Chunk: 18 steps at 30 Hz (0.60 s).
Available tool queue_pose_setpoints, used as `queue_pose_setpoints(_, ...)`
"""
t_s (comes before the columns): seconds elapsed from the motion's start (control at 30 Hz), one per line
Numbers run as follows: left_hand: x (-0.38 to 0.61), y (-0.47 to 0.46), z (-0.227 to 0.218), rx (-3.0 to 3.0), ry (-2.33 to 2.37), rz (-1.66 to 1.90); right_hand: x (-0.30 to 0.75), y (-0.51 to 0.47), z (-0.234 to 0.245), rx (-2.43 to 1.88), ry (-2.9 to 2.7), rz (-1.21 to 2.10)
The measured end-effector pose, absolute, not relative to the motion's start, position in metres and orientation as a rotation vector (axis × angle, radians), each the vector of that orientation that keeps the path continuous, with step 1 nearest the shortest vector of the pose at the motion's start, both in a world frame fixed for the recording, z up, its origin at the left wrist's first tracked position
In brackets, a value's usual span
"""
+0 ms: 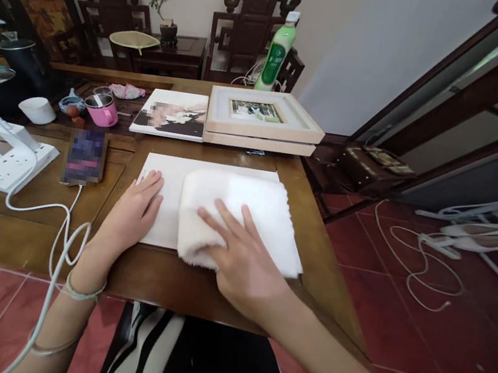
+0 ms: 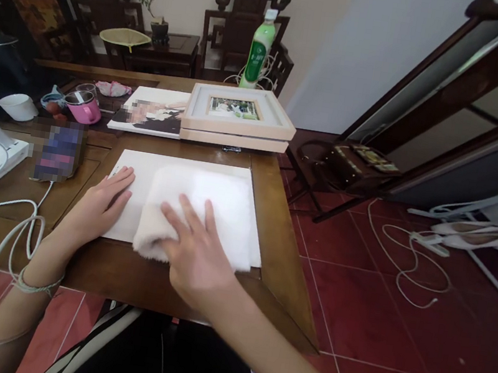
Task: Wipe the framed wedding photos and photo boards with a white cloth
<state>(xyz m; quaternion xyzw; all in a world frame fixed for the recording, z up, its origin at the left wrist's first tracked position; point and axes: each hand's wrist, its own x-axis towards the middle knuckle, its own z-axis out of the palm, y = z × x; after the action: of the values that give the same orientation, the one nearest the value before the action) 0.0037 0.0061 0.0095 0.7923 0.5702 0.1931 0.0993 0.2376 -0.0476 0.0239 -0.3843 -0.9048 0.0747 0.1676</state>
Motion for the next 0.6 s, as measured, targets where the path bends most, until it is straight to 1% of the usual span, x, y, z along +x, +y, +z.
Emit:
queue_pose_setpoints(0.13, 0.004, 0.007, 0.009, 2.354, 1.683, 0.578, 0.238, -0.079, 0.024, -0.97, -2.544, 0.193)
queue_pose_setpoints(0.23, 0.004, 0.007, 0.009, 2.359, 1.679, 0.582, 0.241, -0.08, 0.029, -0.927, -2.583, 0.255)
queue_pose_setpoints(0.37, 0.003, 0.007, 0.009, 2.35, 1.683, 0.573, 0.242, -0.046, 0.034, -0.994, -2.639, 0.343)
queue_pose_setpoints(0.6, 0.003, 0.007, 0.007, 2.351, 1.674, 0.588, 0.226, 0.032, 0.039, -1.241, -2.584, 0.394)
